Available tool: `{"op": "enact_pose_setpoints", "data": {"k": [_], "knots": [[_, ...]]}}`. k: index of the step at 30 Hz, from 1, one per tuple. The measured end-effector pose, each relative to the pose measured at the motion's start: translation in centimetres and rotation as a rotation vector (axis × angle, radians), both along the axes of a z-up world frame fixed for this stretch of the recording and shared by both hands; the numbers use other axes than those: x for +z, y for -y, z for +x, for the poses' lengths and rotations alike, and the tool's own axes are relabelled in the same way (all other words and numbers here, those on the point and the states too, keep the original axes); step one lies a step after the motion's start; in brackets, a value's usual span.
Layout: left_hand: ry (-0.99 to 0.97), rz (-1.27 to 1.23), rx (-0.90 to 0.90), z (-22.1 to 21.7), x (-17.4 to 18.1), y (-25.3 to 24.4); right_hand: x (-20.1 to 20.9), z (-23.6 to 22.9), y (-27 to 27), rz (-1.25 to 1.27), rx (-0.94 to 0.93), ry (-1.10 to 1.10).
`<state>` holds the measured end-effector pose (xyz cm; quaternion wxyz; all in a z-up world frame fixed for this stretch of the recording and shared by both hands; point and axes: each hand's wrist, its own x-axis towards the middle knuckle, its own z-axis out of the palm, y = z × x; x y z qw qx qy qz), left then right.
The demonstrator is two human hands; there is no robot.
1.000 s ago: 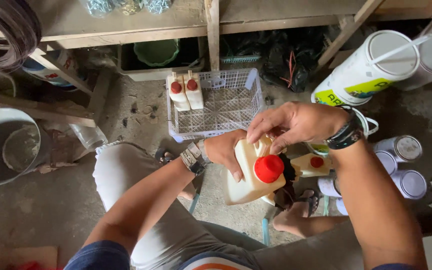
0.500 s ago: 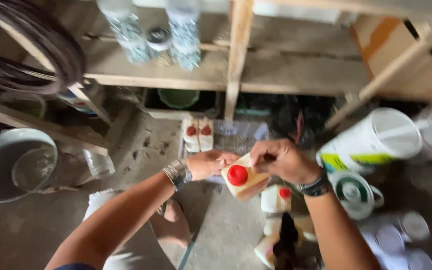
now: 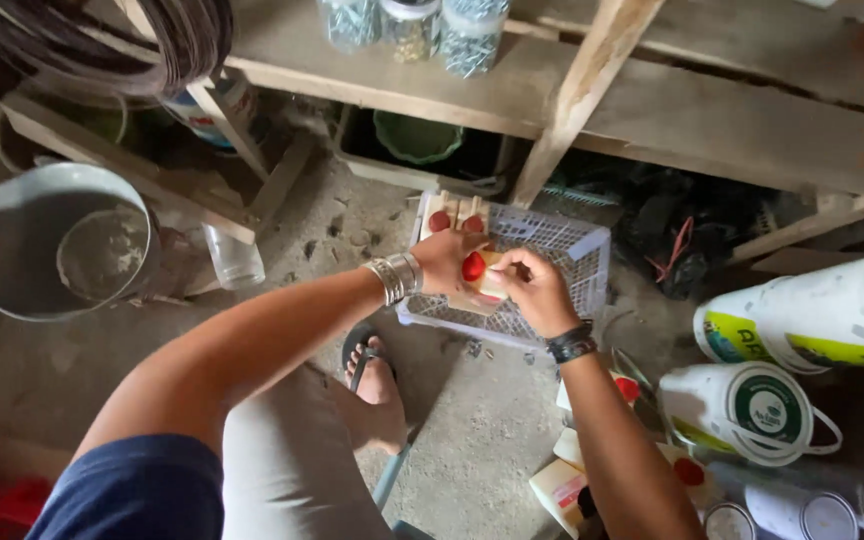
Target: Cleaning plastic jugs using a cloth to remove dust or residue in a storage area.
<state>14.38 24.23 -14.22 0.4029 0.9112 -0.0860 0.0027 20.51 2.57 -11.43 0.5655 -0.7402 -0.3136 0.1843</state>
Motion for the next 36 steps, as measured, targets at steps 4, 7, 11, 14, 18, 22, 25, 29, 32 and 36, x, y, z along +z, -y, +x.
{"op": "enact_pose_setpoints", "data": {"k": [4, 7, 11, 14, 18, 22, 25, 29, 32, 36], "knots": [[-0.100, 0.186, -0.004, -1.0, -2.4, -1.6, -6.0, -0.3, -2.2, -0.054, -0.017, -0.029], [-0.147, 0.173, -0.049, -2.9, -2.5, -2.6, -7.1, -1.5, -3.5, -0.171, -0.044, -0.131], [-0.203, 0.202, -0.060, -4.4, -6.1, -3.3, -8.6, -3.1, -3.9, -0.158, -0.032, -0.317], [-0.177, 0.205, -0.071, -5.2, -8.4, -3.2, -9.8, -3.7, -3.9, -0.190, -0.018, -0.364], [-0.400, 0.261, -0.045, -5.5, -8.6, -3.2, -12.8, -4.0, -4.2, -0.260, 0.018, -0.392], [-0.329, 0.238, -0.080, -5.2, -7.3, -3.6, -12.4, -3.3, -4.4, -0.392, 0.093, -0.305], [-0.394, 0.241, -0.078, -5.1, -8.0, -3.3, -8.9, -2.5, -4.5, -0.520, 0.191, -0.300], [-0.311, 0.383, -0.068, -5.4, -10.1, -2.5, -9.4, -0.6, -3.9, -0.642, 0.339, -0.289], [-0.341, 0.358, -0.070, -6.1, -10.6, -1.7, -11.5, -0.3, -3.5, -0.696, 0.388, -0.269], [-0.448, 0.390, -0.061, -5.5, -8.7, -2.0, -9.0, 0.3, -4.8, -0.774, 0.410, -0.258]]}}
